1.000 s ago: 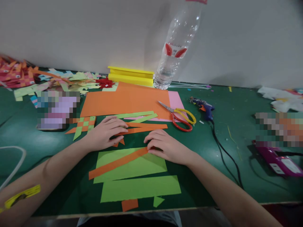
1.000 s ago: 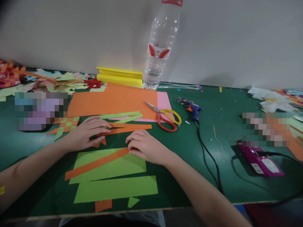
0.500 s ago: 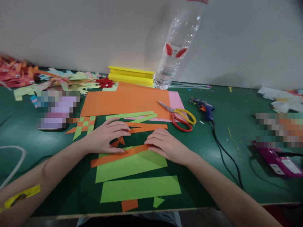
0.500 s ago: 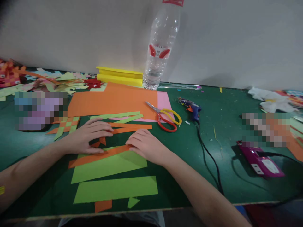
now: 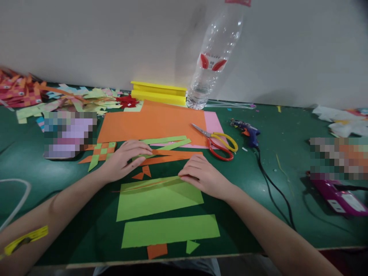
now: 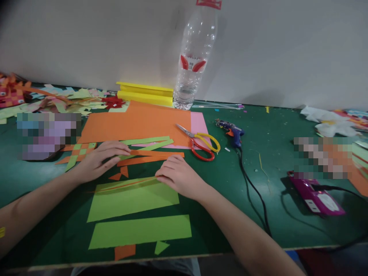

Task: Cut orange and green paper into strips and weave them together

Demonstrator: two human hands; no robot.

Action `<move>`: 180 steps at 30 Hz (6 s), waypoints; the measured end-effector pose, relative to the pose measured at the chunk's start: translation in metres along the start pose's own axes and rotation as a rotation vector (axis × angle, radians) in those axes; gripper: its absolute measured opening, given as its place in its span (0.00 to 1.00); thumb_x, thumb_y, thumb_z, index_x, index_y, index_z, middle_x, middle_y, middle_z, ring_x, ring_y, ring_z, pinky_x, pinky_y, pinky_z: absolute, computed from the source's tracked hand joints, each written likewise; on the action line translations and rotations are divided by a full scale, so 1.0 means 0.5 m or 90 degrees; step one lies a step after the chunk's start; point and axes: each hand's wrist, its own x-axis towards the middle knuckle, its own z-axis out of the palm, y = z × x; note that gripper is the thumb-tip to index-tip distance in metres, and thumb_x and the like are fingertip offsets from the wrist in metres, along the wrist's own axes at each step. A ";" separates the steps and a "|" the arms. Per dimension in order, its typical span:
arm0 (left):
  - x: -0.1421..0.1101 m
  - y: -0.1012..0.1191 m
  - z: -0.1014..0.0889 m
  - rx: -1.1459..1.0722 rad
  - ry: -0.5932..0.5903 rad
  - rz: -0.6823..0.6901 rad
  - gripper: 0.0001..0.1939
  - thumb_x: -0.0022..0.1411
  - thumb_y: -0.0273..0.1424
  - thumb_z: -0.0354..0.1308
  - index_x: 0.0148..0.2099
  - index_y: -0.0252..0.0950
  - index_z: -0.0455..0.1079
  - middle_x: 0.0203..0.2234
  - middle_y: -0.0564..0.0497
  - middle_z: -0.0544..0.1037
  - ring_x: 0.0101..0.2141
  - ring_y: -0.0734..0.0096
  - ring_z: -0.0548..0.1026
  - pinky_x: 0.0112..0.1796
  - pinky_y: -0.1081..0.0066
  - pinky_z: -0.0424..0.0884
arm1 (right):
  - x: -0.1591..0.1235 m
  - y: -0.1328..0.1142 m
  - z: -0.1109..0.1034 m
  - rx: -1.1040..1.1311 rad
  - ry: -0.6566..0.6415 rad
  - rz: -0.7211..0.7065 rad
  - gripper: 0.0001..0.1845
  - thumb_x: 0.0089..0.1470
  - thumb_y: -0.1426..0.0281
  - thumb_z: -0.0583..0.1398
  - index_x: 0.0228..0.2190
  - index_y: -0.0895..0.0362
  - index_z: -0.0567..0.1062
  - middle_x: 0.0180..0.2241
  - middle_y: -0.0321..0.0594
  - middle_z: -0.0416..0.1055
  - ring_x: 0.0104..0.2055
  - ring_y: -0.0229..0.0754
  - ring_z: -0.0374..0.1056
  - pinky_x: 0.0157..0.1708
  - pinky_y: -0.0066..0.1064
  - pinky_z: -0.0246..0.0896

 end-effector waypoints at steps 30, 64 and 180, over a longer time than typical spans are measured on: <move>-0.004 0.031 0.019 0.100 0.101 -0.004 0.10 0.68 0.28 0.47 0.46 0.40 0.69 0.33 0.53 0.79 0.31 0.70 0.75 0.49 0.60 0.64 | 0.006 0.013 -0.001 0.048 0.275 0.337 0.14 0.58 0.68 0.56 0.45 0.56 0.73 0.26 0.37 0.74 0.26 0.39 0.69 0.27 0.29 0.62; 0.065 0.064 0.075 -0.171 0.138 -0.181 0.15 0.64 0.37 0.56 0.52 0.40 0.70 0.46 0.48 0.78 0.48 0.61 0.75 0.55 0.56 0.67 | 0.098 0.007 0.068 0.109 0.220 0.045 0.16 0.54 0.76 0.57 0.44 0.53 0.65 0.42 0.44 0.72 0.46 0.44 0.69 0.46 0.39 0.66; 0.067 0.024 0.057 -0.216 0.170 -0.382 0.14 0.63 0.42 0.54 0.37 0.38 0.75 0.30 0.50 0.82 0.31 0.66 0.78 0.37 0.69 0.74 | 0.108 0.062 0.046 0.552 0.306 0.371 0.15 0.48 0.58 0.65 0.27 0.56 0.71 0.24 0.38 0.77 0.21 0.35 0.69 0.26 0.29 0.68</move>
